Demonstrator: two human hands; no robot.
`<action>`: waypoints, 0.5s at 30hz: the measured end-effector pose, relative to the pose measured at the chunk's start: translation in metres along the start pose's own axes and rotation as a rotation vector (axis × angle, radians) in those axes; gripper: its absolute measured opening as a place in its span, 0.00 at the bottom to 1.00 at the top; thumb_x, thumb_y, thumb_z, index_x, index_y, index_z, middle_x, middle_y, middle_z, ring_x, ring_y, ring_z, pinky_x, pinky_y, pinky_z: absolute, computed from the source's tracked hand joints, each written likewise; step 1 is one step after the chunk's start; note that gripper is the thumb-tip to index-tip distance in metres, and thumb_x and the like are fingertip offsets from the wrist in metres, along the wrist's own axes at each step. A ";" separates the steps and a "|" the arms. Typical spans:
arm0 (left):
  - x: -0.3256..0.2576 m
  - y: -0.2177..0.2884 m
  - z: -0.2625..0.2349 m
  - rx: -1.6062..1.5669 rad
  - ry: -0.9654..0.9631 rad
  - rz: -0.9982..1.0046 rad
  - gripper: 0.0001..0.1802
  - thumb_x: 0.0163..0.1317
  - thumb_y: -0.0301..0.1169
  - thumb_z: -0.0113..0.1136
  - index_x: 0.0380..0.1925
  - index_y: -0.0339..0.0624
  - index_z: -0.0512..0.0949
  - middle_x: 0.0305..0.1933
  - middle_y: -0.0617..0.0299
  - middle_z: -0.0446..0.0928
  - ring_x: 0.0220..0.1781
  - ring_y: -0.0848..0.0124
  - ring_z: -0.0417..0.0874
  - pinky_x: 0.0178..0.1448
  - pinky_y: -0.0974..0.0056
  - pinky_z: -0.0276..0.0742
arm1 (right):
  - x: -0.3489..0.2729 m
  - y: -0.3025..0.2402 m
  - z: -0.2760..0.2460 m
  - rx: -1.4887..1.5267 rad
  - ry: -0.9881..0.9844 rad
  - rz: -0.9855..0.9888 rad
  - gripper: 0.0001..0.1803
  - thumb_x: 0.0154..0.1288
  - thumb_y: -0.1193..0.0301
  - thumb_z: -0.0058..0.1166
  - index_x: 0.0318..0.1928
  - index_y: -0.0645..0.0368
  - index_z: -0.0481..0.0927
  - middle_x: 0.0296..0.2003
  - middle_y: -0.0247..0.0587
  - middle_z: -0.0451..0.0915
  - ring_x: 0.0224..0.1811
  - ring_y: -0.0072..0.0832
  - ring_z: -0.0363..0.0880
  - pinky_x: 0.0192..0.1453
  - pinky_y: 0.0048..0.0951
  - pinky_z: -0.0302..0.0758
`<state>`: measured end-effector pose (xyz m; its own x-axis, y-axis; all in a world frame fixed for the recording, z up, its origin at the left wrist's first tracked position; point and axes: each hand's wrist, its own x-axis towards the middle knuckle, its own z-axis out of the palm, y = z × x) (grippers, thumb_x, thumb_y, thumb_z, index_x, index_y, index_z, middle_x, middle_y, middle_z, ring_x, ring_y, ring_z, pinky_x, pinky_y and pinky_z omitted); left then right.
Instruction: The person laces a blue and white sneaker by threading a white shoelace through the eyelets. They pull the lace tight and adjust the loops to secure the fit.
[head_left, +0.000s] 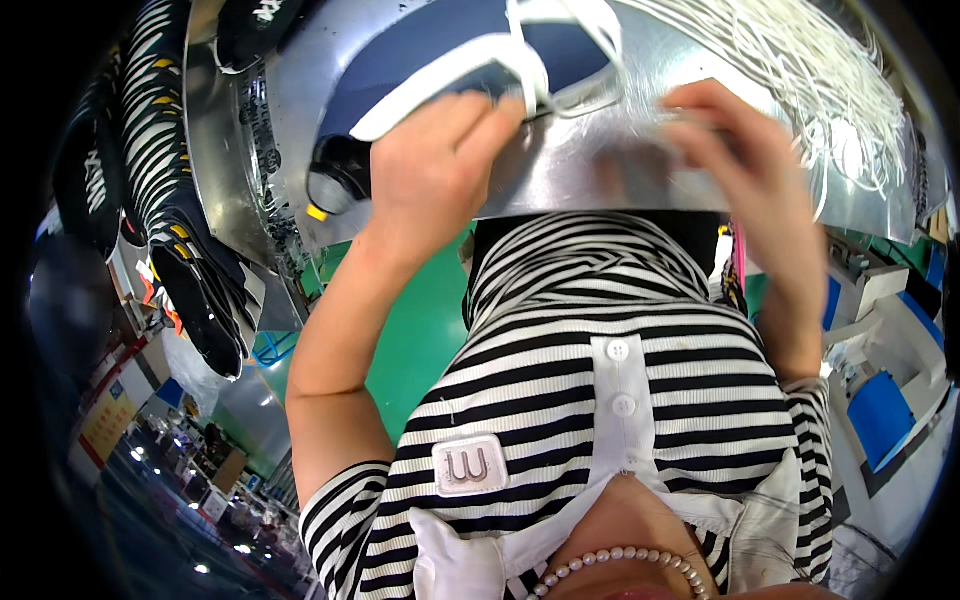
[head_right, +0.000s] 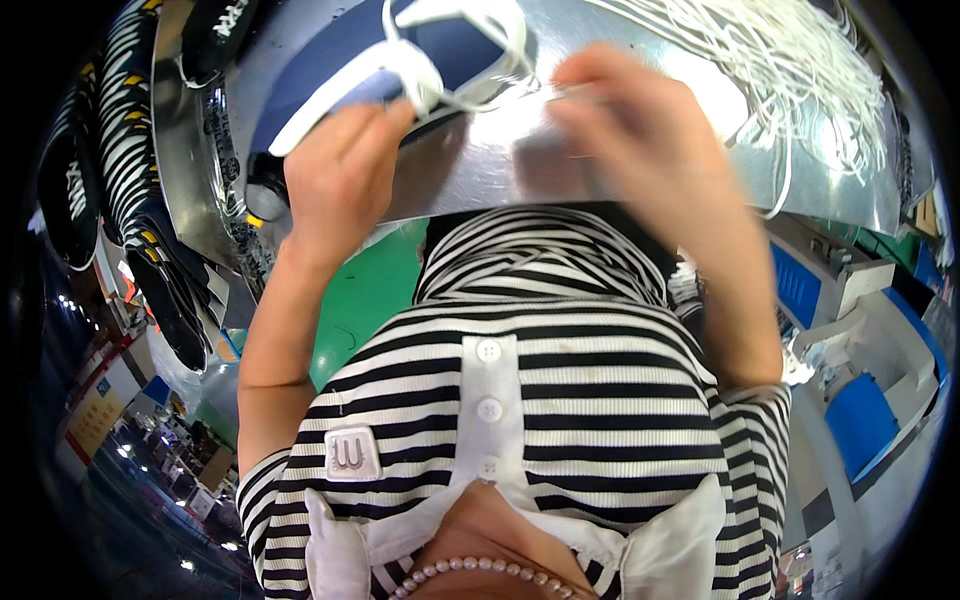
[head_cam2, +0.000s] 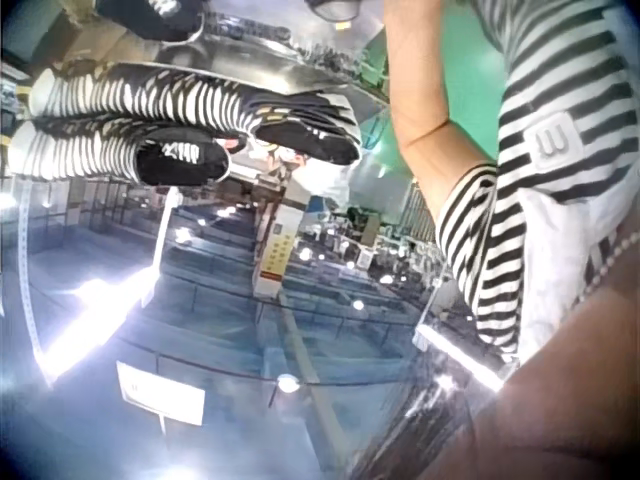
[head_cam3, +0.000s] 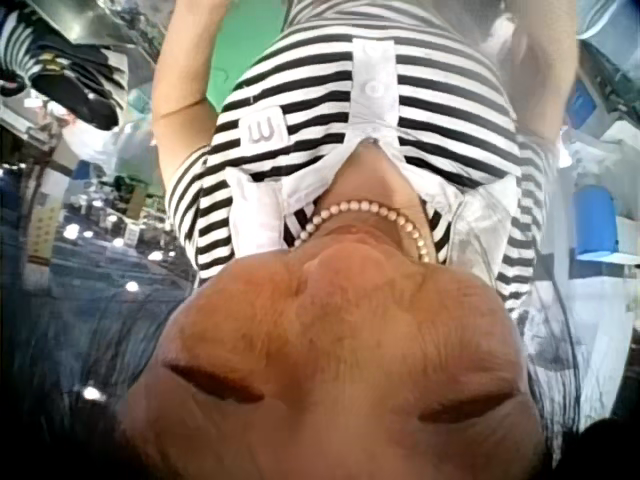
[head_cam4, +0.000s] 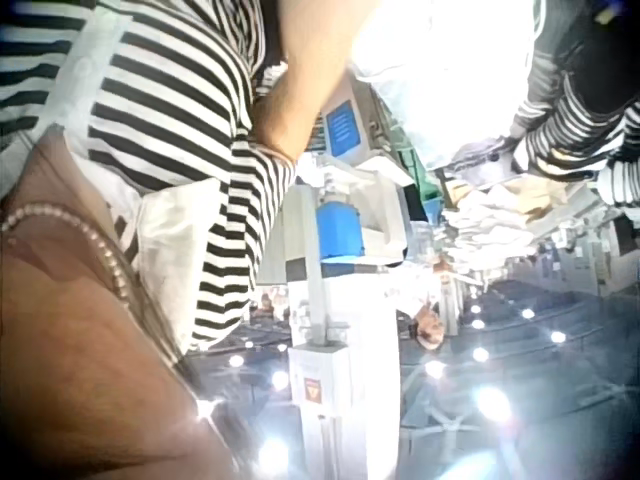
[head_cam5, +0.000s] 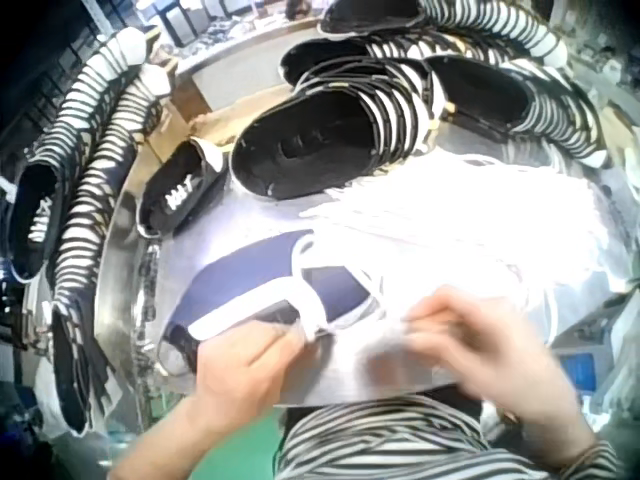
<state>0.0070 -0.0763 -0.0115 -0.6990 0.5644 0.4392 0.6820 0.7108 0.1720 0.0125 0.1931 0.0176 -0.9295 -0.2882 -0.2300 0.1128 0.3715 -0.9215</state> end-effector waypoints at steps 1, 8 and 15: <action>-0.008 -0.005 -0.001 0.000 0.070 0.088 0.12 0.48 0.26 0.63 0.36 0.48 0.81 0.24 0.68 0.70 0.25 0.71 0.76 0.28 0.66 0.72 | -0.001 0.007 -0.026 0.075 0.117 -0.093 0.14 0.67 0.69 0.58 0.52 0.57 0.79 0.37 0.28 0.83 0.41 0.17 0.79 0.45 0.20 0.72; 0.023 -0.006 -0.011 -0.212 -0.167 -0.200 0.15 0.59 0.32 0.61 0.46 0.42 0.81 0.34 0.59 0.78 0.34 0.62 0.81 0.40 0.61 0.77 | 0.074 0.038 -0.005 0.267 0.134 -0.090 0.17 0.63 0.60 0.64 0.48 0.51 0.76 0.33 0.21 0.73 0.32 0.10 0.65 0.33 0.16 0.57; 0.027 -0.041 -0.011 -1.103 -0.816 -1.022 0.25 0.63 0.55 0.62 0.43 0.45 0.85 0.39 0.69 0.80 0.41 0.79 0.75 0.49 0.75 0.68 | 0.066 0.020 0.036 0.316 0.189 -0.156 0.24 0.59 0.72 0.69 0.53 0.58 0.72 0.40 0.35 0.80 0.44 0.19 0.77 0.48 0.19 0.73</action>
<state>-0.0373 -0.0948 0.0028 -0.5938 0.3999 -0.6982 -0.5093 0.4850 0.7109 -0.0337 0.1497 -0.0268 -0.9890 -0.1408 -0.0455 0.0405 0.0382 -0.9984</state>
